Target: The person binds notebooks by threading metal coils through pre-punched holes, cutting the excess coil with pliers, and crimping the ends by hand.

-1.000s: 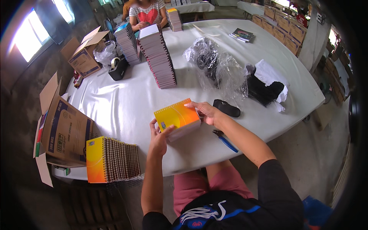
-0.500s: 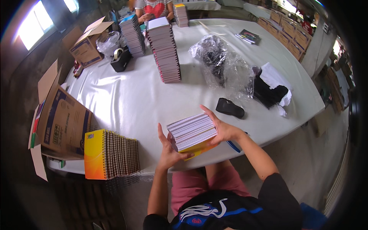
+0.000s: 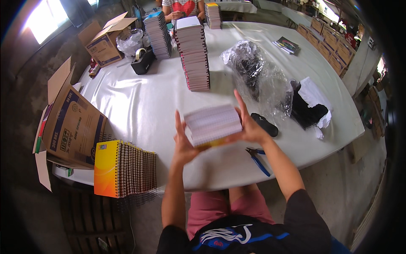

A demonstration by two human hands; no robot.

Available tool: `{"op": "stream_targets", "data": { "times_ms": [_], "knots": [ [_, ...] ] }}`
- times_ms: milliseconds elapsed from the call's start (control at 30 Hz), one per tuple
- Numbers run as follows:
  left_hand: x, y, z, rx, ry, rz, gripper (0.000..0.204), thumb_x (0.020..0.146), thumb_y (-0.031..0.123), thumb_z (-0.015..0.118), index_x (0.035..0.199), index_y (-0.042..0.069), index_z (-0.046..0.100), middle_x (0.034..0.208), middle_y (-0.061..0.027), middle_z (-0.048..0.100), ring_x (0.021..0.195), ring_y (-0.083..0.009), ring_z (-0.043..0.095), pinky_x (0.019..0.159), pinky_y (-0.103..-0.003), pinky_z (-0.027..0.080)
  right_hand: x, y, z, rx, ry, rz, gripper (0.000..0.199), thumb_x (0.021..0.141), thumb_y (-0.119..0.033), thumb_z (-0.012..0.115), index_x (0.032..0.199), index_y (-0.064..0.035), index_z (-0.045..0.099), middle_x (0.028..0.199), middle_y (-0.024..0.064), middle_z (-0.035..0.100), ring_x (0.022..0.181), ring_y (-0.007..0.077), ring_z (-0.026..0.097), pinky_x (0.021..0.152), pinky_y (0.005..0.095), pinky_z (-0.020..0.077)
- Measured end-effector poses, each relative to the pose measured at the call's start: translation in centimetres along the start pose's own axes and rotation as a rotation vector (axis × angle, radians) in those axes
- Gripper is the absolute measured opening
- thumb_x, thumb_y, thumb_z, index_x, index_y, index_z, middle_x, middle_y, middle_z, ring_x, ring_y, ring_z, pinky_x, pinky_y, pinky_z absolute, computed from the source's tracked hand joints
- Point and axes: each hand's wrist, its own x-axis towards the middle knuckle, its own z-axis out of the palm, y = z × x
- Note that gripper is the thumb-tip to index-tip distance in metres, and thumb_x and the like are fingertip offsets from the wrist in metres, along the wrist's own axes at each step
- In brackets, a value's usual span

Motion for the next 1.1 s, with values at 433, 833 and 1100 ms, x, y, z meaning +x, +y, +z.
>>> {"op": "stream_targets", "data": {
  "times_ms": [433,833,1100],
  "knots": [
    [10.8,-4.8,1.0,0.752,0.047,-0.015,0.122,0.053,0.01,0.086,0.148,0.025,0.01,0.148,-0.0134,0.024,0.134,-0.0308,0.032,0.105,-0.055,0.024,10.1,8.8,-2.7,0.024,0.098,0.193,0.12,0.06,0.008,0.073,0.149,-0.0224,-0.001,0.145,0.0108,0.031,0.131,0.0239,0.032,0.108,0.0344,0.0268],
    [7.6,-7.1,3.3,1.084,0.025,0.383,0.072,0.075,0.003,0.063,0.139,0.023,0.038,0.142,0.0024,0.038,0.134,-0.0179,0.034,0.111,-0.056,0.007,-8.2,-8.0,-12.0,0.007,0.609,-0.35,0.026,0.087,-0.012,0.061,0.109,0.003,0.061,0.093,0.014,0.065,0.086,0.0209,0.062,0.081,0.0331,0.0497],
    [7.9,-5.4,4.9,0.936,0.095,0.296,0.064,0.078,0.001,0.056,0.138,0.016,0.041,0.117,-0.0038,0.046,0.116,-0.02,0.045,0.108,-0.056,0.021,-13.8,4.8,-15.9,-1.721,0.742,0.363,0.039,0.08,-0.018,0.066,0.118,-0.0138,0.059,0.118,0.006,0.057,0.111,0.0224,0.05,0.097,0.0462,0.0343]
  ]
}}
